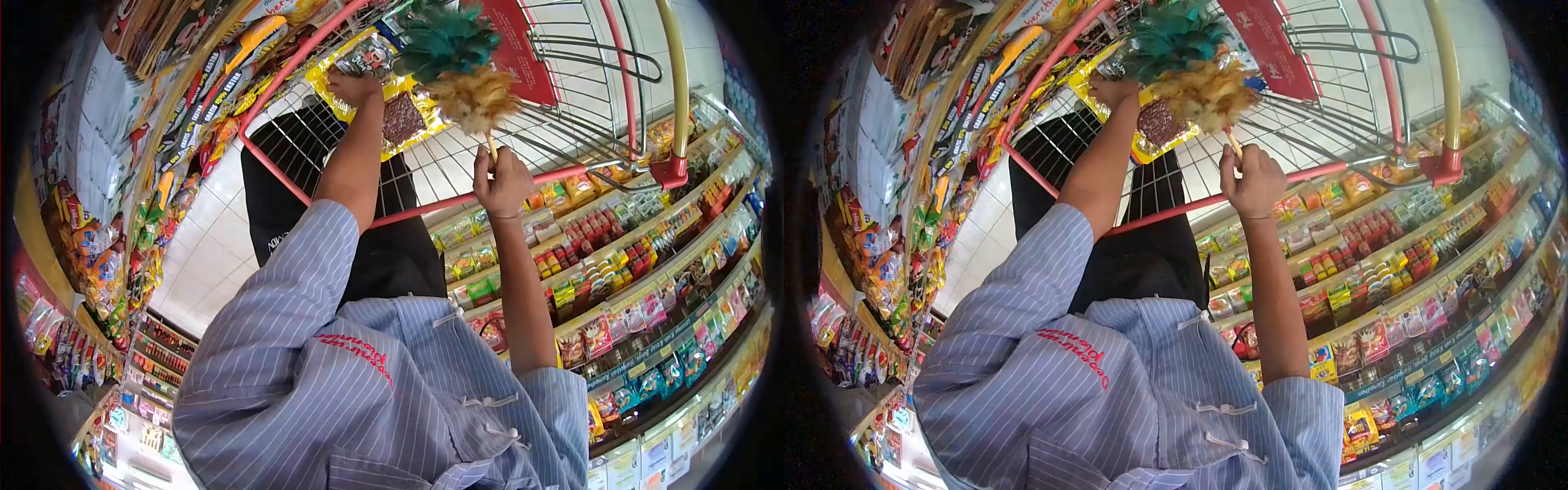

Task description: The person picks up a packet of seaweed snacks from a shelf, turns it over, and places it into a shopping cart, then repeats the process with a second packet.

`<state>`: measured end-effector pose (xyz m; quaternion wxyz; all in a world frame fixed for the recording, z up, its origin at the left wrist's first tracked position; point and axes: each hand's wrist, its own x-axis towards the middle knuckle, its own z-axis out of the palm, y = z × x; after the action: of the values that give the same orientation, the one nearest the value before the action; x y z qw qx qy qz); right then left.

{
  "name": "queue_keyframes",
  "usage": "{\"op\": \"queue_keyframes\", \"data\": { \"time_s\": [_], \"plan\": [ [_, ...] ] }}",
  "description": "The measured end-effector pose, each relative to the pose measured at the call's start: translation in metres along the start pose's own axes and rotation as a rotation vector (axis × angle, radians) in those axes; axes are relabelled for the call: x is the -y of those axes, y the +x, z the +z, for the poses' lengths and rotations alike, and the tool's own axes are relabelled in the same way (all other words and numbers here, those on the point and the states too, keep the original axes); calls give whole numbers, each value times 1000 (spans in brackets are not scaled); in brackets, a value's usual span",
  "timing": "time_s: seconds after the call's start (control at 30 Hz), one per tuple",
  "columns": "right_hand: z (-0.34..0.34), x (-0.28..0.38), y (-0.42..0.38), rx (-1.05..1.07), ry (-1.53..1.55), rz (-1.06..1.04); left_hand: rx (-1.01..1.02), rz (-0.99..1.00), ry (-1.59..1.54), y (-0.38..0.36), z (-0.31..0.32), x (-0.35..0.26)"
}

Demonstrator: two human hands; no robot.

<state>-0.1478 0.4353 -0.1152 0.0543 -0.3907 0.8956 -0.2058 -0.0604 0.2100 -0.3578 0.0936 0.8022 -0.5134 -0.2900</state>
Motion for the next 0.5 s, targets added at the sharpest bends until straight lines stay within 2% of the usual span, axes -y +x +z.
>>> {"op": "queue_keyframes", "data": {
  "time_s": [0.07, 0.13, 0.27, 0.33, 0.37, 0.43, 0.5],
  "plan": [
    [1, 2, 3, -31, 3, -23, -36, 48, -121, 1, 0, 4],
    [0, 4, 3, -38, 13, -6, -8, -62, -184, 3, -9, 13],
    [0, 3, 2, -22, 14, 27, -49, -35, -173, 20, -31, 49],
    [-2, 4, 3, -24, 9, 17, 167, -71, -358, 25, -42, 62],
    [-2, 5, 4, -27, 7, 11, 161, -78, -361, 25, -41, 66],
    [-1, 2, 3, -17, 5, 7, 47, -49, -178, 22, -45, 61],
    [1, -1, -1, 1, -5, 13, 37, -30, -85, 18, -46, 58]
  ]
}}
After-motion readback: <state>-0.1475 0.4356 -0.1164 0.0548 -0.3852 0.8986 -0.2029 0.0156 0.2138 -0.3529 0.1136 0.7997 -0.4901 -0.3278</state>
